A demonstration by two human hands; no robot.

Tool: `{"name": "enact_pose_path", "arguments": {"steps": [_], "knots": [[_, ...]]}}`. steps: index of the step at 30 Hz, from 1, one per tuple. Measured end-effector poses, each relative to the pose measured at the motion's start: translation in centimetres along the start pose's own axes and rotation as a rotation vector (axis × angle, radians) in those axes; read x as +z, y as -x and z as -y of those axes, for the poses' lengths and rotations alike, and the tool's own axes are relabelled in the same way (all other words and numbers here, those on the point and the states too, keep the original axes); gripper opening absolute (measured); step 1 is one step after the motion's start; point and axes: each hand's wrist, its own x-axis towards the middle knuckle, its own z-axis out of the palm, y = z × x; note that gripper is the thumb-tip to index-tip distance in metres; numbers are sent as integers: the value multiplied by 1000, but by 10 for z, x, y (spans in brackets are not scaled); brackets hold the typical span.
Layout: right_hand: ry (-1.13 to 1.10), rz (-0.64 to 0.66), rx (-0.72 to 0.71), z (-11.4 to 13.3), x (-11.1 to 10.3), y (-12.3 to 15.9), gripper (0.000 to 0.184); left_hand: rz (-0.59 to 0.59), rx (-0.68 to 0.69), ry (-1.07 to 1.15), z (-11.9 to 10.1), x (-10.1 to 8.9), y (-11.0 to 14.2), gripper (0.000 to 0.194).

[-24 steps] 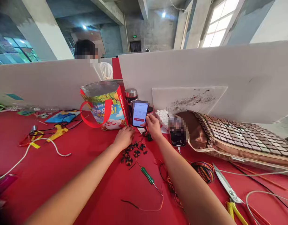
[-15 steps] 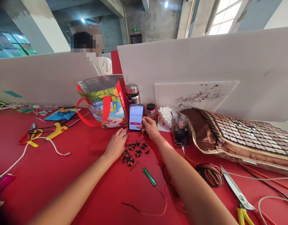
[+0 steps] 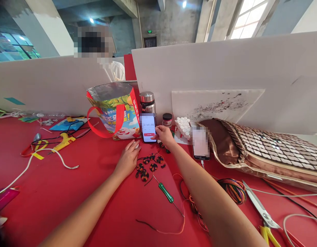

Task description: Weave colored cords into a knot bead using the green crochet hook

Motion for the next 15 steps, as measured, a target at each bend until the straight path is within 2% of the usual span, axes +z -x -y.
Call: {"name": "enact_pose_path", "arguments": {"steps": [8, 15], "knots": [[41, -25, 33, -3, 5, 5, 22, 3, -10, 3, -3, -3, 0, 43], [97, -61, -3, 10, 3, 16, 17, 3, -37, 16, -5, -5, 0, 50]]}}
